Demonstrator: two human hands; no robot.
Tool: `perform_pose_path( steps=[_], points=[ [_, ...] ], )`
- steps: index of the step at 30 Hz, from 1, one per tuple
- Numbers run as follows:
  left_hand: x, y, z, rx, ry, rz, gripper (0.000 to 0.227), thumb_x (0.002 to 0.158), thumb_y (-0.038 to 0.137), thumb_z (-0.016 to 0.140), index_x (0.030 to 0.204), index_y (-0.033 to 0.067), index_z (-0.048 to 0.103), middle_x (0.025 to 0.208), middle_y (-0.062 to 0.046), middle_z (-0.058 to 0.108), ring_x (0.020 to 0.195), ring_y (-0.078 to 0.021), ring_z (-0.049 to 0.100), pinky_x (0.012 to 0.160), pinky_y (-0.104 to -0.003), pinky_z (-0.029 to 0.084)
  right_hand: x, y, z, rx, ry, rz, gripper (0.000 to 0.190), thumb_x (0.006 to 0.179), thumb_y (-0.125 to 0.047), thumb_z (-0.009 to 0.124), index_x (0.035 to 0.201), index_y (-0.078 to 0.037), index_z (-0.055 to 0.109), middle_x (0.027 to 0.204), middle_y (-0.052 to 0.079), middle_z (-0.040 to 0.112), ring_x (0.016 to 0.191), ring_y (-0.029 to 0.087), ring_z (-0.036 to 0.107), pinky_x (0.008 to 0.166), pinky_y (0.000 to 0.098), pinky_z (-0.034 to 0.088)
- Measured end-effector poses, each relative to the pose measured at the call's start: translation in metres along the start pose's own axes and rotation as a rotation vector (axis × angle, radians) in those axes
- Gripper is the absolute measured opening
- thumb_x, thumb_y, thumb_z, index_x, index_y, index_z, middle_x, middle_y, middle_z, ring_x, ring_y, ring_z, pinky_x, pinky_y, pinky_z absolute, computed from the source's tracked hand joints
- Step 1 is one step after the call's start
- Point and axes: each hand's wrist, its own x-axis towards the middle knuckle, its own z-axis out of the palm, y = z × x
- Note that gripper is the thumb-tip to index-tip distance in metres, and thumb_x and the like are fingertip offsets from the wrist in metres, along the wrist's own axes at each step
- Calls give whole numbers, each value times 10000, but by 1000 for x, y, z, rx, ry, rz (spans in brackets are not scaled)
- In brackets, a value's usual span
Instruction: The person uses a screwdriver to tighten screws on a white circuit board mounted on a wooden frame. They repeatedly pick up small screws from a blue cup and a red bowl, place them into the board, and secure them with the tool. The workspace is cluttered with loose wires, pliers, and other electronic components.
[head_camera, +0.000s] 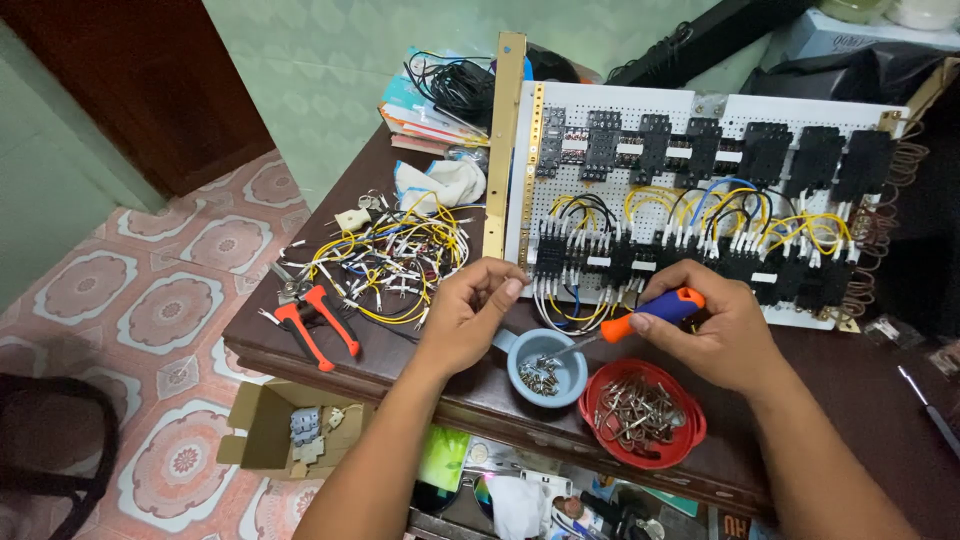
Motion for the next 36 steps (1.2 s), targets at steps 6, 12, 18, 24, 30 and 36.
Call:
perform_pose_path(
  steps=[6,12,18,24,30,36],
  points=[
    [-2,19,3,15,-109,-25,158,845,204,849,951,100,797,581,-44,635,575,-72,462,524,-204,357,-3,13,-6,37,75,-61,268,756,-211,860,948,-65,743,799,151,732,705,229,633,642,369,519],
    [-7,28,-1,100,-262,72,315,709,177,926,994,109,811,732,-127,681,606,-174,506,544,-313,418,-4,28,-12,54,143,-92,275,775,-237,857,962,-68,744,852,126,722,759,217,633,706,346,503],
    [-6,39,2,139,-323,61,290,746,162,905,1021,124,820,833,-121,737,705,-226,630,607,-344,486,-1,31,-15,95,175,-110,295,799,-282,851,977,-74,741,801,117,695,729,181,618,679,316,492],
    [-7,27,5,155,-296,87,174,795,127,867,962,112,823,840,-106,767,737,-252,692,657,-350,524,-1,28,-14,121,209,-118,292,810,-255,854,979,-52,729,819,130,691,731,192,620,683,326,484],
    [-6,23,3,297,-331,202,126,853,218,824,899,109,782,880,-24,771,824,-165,698,753,-317,561,-6,9,-15,49,165,-90,197,843,-178,776,981,-109,654,936,25,667,805,122,570,773,275,467],
    [-6,23,4,254,-294,205,93,881,157,798,955,101,796,910,-45,761,810,-171,706,767,-303,566,-8,0,-14,26,158,-78,204,841,-177,790,969,-108,648,897,23,662,769,119,554,732,266,470]
  ],
)
